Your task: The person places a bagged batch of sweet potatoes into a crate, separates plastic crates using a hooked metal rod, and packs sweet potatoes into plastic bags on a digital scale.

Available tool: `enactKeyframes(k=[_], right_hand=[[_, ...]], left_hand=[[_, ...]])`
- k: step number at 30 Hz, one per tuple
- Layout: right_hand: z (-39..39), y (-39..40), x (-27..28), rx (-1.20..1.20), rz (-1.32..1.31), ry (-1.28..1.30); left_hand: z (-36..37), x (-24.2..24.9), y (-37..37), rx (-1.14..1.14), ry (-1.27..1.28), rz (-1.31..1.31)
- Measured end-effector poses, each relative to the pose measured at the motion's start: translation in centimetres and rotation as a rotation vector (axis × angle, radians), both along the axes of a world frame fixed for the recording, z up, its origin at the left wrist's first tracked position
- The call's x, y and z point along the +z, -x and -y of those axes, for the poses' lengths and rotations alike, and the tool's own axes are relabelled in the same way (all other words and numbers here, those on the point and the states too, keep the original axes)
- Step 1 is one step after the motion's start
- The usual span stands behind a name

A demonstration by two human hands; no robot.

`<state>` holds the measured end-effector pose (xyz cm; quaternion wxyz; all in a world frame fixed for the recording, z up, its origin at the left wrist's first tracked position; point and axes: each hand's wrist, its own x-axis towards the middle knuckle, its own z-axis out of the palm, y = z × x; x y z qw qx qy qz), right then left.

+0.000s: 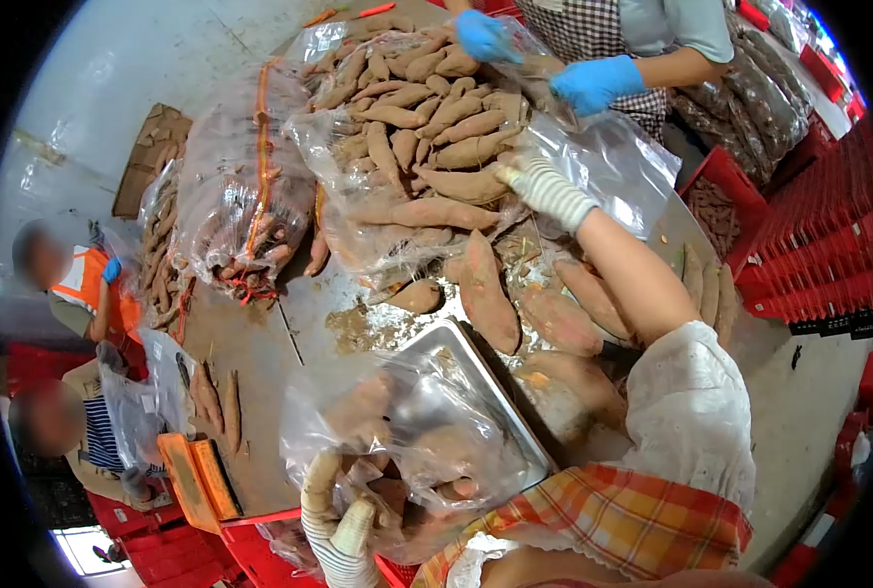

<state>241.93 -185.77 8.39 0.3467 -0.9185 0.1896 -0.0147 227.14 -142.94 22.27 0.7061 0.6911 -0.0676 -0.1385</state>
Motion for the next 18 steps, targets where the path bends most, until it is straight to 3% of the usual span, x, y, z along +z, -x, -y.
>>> enactKeyframes(k=[1,2,3,4,5,7,8,11,15,18], right_hand=[[0.6,1.4,-0.3,-0.051,0.108,-0.097],[1.1,3.2,-0.5,-0.064,0.185,-0.403],[0.8,5.0,0.8,-0.067,0.184,-0.398],[0.2,7.2,3.4,-0.108,0.113,-0.558],[-0.5,9.2,5.5,-0.146,0.038,-0.719],[-2.1,12.0,7.1,-0.132,0.098,-0.821],[-2.9,13.2,7.7,-0.12,0.165,-0.924],[-5.2,16.2,9.9,-0.012,0.24,-0.929],[-8.1,18.9,11.6,0.053,0.341,-1.031],[-9.1,20.2,10.8,0.12,0.373,-1.032]], left_hand=[[-0.3,0.2,-0.1,-0.004,0.003,-0.003],[-0.6,0.5,-0.2,0.002,0.04,-0.087],[-0.8,0.9,0.0,0.009,0.078,-0.171],[-0.4,1.5,0.1,-0.045,0.24,-0.223],[0.9,2.4,0.1,0.07,0.316,-0.212],[3.2,3.6,-0.1,0.08,0.238,-0.073],[3.9,2.2,-0.2,0.256,0.07,0.097],[5.4,3.7,-1.2,0.067,0.159,-0.238],[7.5,4.3,-1.6,-0.033,0.128,-0.295],[7.8,3.8,-1.7,-0.131,0.042,-0.154]])
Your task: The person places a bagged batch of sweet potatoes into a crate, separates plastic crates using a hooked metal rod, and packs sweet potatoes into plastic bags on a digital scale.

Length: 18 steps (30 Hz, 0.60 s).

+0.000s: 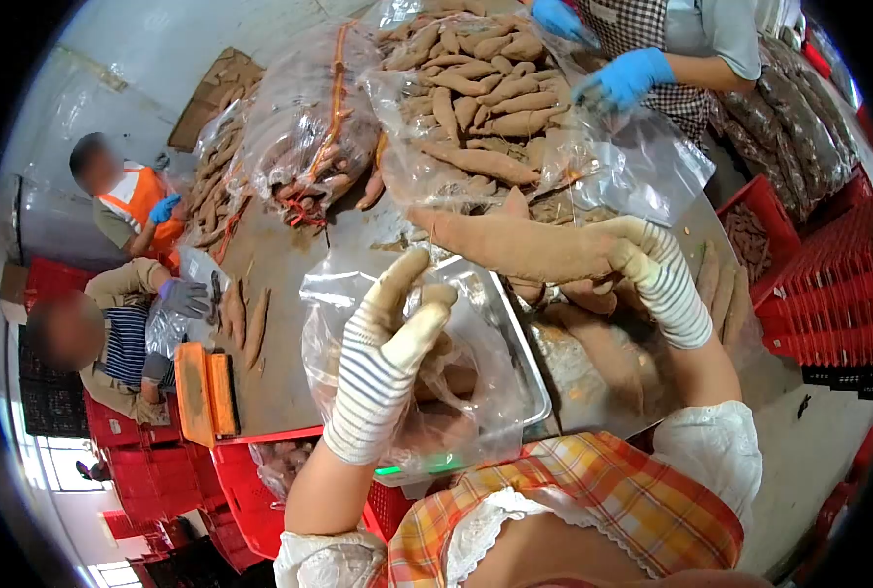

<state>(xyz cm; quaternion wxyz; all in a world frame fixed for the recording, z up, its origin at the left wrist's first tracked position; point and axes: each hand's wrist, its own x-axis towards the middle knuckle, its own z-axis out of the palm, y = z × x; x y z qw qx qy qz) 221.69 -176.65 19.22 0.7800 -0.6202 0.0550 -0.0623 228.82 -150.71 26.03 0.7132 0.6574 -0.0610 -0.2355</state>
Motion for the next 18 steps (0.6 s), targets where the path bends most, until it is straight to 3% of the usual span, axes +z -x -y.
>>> enactKeyframes(k=[3,7,9,10,14,16,18], right_hand=[[-1.2,1.9,0.4,-0.03,-0.009,-0.001],[-1.7,3.1,-0.4,-0.107,0.142,0.017],[-1.1,3.1,-0.9,-0.308,0.163,0.138],[-1.0,4.0,0.6,-0.26,-0.008,-0.045],[0.9,3.3,-2.5,-0.463,0.006,-0.301],[1.4,3.0,-2.5,-0.482,-0.069,-0.596],[2.0,2.5,-3.5,-0.542,-0.099,-0.577]], left_hand=[[0.1,-0.3,-0.7,-0.164,-0.103,0.163],[1.1,0.9,-0.6,-0.259,-0.375,0.085],[1.5,0.5,-0.2,-0.316,-0.422,0.122],[1.5,-0.1,-0.1,-0.375,-0.512,0.226],[2.2,-1.1,0.7,-0.549,-0.643,0.527],[2.9,-0.7,1.3,-0.645,-0.769,0.72],[3.2,-0.8,1.7,-0.712,-0.871,0.849]])
